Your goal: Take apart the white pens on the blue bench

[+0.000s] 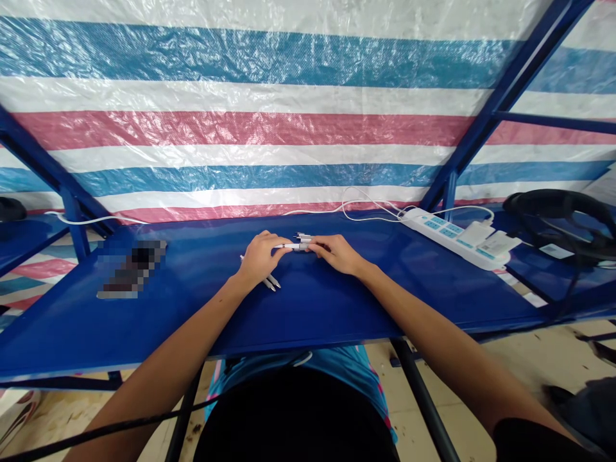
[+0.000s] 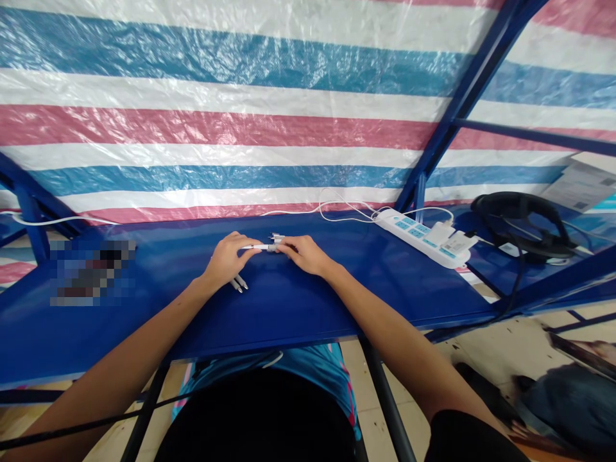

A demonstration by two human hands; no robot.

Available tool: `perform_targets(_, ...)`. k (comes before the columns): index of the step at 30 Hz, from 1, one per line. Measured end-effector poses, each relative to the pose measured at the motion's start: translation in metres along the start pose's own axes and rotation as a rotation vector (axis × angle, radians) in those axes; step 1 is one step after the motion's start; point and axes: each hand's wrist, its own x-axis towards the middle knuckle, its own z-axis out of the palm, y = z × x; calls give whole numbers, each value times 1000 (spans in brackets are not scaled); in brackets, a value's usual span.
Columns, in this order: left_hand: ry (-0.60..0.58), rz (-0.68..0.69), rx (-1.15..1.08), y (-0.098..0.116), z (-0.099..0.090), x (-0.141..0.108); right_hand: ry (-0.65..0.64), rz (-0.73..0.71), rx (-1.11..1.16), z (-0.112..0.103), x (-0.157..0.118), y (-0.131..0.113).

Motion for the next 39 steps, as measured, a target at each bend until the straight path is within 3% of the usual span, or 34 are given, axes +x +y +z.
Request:
perform_targets(7, -70, 17, 85, 0, 0, -1, 6, 9, -5, 1, -1, 2)
perform_targets(17, -111, 89, 160, -1, 1, -2, -152, -25, -115, -1, -3, 1)
perform_targets(22, -119, 86, 211, 1, 2, -3, -141, -29, -173, 0, -3, 2)
perform_targets(29, -153, -38, 221, 8, 4, -4, -86, -65, -217, 1, -3, 6)
perform_targets(39, -271, -203, 171, 20, -7, 0, -44, -98, -265, 5, -4, 9)
